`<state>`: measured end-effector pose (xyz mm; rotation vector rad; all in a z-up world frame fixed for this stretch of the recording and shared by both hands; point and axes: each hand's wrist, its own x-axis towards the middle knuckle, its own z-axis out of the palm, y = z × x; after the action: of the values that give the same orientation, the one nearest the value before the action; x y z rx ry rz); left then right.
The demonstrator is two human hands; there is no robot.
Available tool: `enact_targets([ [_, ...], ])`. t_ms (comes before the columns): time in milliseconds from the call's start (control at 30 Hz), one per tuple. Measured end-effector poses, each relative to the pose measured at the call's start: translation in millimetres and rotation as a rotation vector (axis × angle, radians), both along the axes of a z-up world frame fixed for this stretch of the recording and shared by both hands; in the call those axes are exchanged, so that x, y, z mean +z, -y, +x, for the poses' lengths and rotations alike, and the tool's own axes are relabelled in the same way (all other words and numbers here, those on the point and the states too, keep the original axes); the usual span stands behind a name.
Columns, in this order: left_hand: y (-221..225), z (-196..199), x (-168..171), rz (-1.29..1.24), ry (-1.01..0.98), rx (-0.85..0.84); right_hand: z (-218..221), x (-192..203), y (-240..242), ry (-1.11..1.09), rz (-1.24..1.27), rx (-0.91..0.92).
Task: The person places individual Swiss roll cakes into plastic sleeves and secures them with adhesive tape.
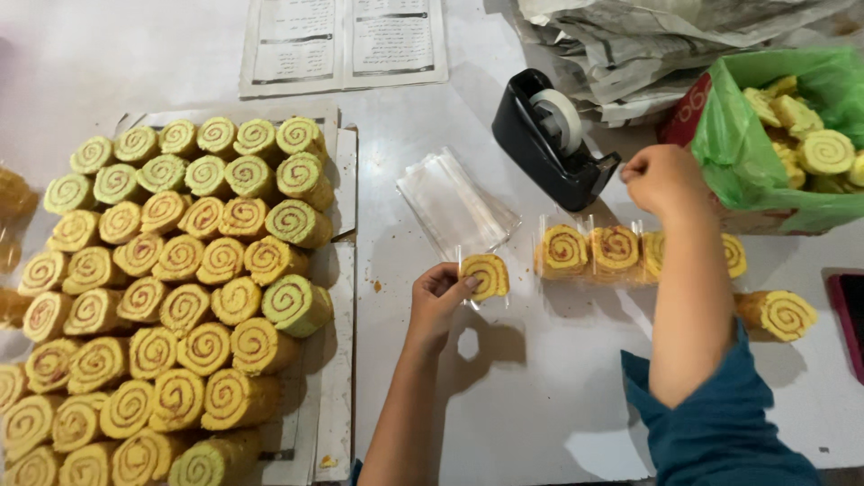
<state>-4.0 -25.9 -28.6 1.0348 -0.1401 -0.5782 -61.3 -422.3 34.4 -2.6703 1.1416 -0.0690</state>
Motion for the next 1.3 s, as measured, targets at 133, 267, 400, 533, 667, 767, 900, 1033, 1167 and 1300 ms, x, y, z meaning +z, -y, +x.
enact_targets([
  [133,2.7,0.6,-6.7,-0.010,0.065,0.074,-35.0,65.3,-90.1,0.220,0.009,0.117],
  [267,3.8,4.3,-15.8,0.060,0.130,0.097,-46.8,88.2,-181.4,0.534,0.270,0.331],
  [400,2.8,0.1,-0.5,0.108,0.145,0.102,-44.7,76.3,-231.4,0.490,0.559,0.459],
  [533,0.2,-2.2,12.4,0.133,0.155,0.093,-33.4,72.9,-244.2,0.383,0.562,0.500],
  [667,-0.3,-2.3,10.1,0.137,0.147,0.070,-26.2,70.2,-255.6,0.334,0.475,0.465],
  [767,-0.2,-3.2,14.0,0.134,0.154,0.056,-23.2,65.9,-259.7,0.259,0.376,0.421],
  [900,2.6,-1.6,6.5,0.082,0.144,0.063,-28.5,65.3,-253.6,0.186,0.274,0.335],
  [1033,-5.2,3.8,11.9,0.093,0.127,0.073,-56.7,73.0,-244.2,0.178,0.197,0.281],
  [1167,-9.9,5.3,42.3,0.267,0.013,0.073,-106.4,80.2,-220.3,0.077,0.202,0.192],
  [1300,-5.6,-4.9,72.5,0.489,0.013,-0.047,-166.8,66.0,-189.0,0.075,0.217,0.293],
])
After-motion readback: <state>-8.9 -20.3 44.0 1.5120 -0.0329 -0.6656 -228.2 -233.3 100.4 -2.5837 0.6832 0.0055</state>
